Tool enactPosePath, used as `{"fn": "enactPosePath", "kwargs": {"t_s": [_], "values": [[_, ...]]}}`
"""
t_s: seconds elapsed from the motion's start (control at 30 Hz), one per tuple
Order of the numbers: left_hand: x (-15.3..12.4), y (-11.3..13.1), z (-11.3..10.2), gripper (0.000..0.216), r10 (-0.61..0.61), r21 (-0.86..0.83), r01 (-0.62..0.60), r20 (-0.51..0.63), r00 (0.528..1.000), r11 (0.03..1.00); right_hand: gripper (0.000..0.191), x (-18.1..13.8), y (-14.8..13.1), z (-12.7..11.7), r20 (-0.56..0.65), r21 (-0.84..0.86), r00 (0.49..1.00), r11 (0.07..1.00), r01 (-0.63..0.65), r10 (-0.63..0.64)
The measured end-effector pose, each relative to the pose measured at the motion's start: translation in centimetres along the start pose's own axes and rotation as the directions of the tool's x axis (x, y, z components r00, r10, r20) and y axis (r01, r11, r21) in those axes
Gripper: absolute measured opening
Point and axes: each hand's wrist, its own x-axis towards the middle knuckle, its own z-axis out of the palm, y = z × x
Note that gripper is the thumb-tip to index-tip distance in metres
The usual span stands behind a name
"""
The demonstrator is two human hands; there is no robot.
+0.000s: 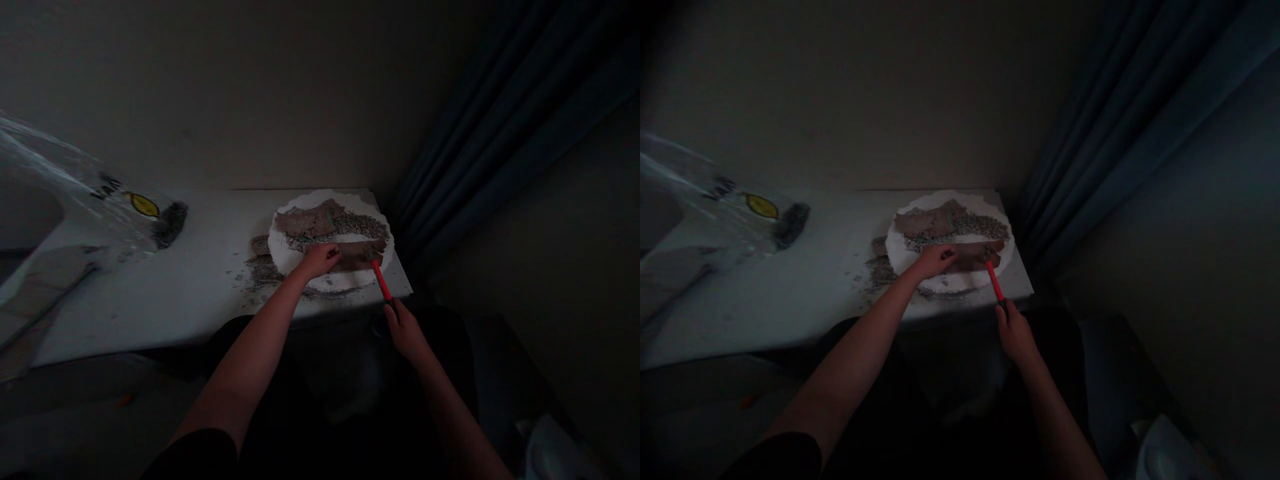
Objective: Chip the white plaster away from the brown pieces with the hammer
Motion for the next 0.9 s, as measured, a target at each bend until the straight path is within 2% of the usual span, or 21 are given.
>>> {"fn": "enactPosePath", "kwargs": {"t_s": [0.13,0.5,0.9], "values": [[-0.12,0.05,0.03,0.019,0.012,-0.014,-0.012,0.006,1.000,1.000,0.050,0.00,0.16,0.11,-0.005,0.000,1.000,1.000,-0.012,0.012],[-0.25,0.12,0.10,0.018,0.022,0.003,-0.022,0.006,1.000,1.000,0.042,-0.10,-0.45,-0.26,0.011,0.043,1.000,0.999,0.000,0.000],[-0.36,0.41,0.00,0.019,0.049,0.057,-0.050,0.015,0.999,0.997,0.047,0.06,-0.10,-0.07,0.008,0.009,1.000,1.000,-0.004,0.004]]}}
